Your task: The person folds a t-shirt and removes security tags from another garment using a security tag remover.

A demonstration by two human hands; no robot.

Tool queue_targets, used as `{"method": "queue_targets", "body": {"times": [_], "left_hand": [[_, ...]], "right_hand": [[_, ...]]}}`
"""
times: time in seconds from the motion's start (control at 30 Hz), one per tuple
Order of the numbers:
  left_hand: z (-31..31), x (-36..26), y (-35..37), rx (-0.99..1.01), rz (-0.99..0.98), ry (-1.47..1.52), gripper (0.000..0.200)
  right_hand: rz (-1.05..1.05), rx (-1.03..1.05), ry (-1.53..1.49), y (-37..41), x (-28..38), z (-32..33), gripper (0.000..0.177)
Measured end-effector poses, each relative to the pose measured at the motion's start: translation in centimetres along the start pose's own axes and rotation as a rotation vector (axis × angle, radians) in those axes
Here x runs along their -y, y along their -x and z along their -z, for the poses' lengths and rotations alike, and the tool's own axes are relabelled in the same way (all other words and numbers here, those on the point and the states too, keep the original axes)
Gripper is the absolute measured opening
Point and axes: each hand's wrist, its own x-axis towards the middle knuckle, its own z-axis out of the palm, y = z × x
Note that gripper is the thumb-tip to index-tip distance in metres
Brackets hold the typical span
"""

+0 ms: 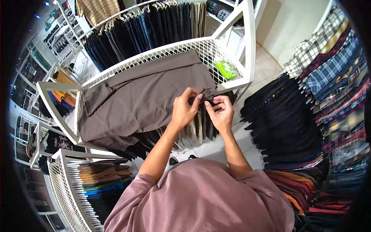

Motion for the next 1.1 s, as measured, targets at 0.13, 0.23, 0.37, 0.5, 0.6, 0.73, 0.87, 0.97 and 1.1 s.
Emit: {"method": "queue_targets", "body": {"times": [0.13, 0.23, 0.37, 0.5, 0.6, 0.73, 0.87, 0.97, 1.1], "left_hand": [[0.1, 0.5, 0.0, 0.01, 0.043, 0.066, 0.022], [0.1, 0.4, 0.0, 0.014, 0.043, 0.063, 0.021], [0.2, 0.1, -0.1, 0.082, -0.005, 0.148, 0.021], [0.2, -0.1, -0.2, 0.17, 0.049, 0.188, 0.019], [0.3, 0.1, -0.4, 0.153, 0.033, 0.188, 0.018], [0.3, 0.5, -0.2, 0.177, 0.1, 0.169, 0.02], [0.7, 0.4, 0.1, 0.194, 0.061, 0.052, 0.021], [0.8, -0.3, 0.2, 0.189, -0.075, 0.001, 0.019], [0.2, 0.2, 0.8, 0.224, -0.187, -0.094, 0.015]], "right_hand": [[0.072, -0.102, 0.118, -0.3, 0.1, -1.6, 0.037], [0.086, -0.187, 0.126, -0.5, -0.2, -2.0, 0.034], [0.031, -0.185, 0.193, -0.3, -0.2, -2.2, 0.03], [0.154, -0.19, 0.296, -0.4, 0.2, -2.3, 0.028], [0.148, -0.148, 0.312, -0.5, 0.4, -2.2, 0.023], [0.187, -0.024, 0.31, -1.2, -0.3, -0.8, 0.012], [0.294, -0.258, 0.482, -3.0, -2.7, 3.2, 0.014], [0.151, -0.325, 0.45, -3.2, -2.0, 4.8, 0.017], [-0.651, 0.182, -0.119, -0.9, 0.4, 3.9, 0.069]]}}
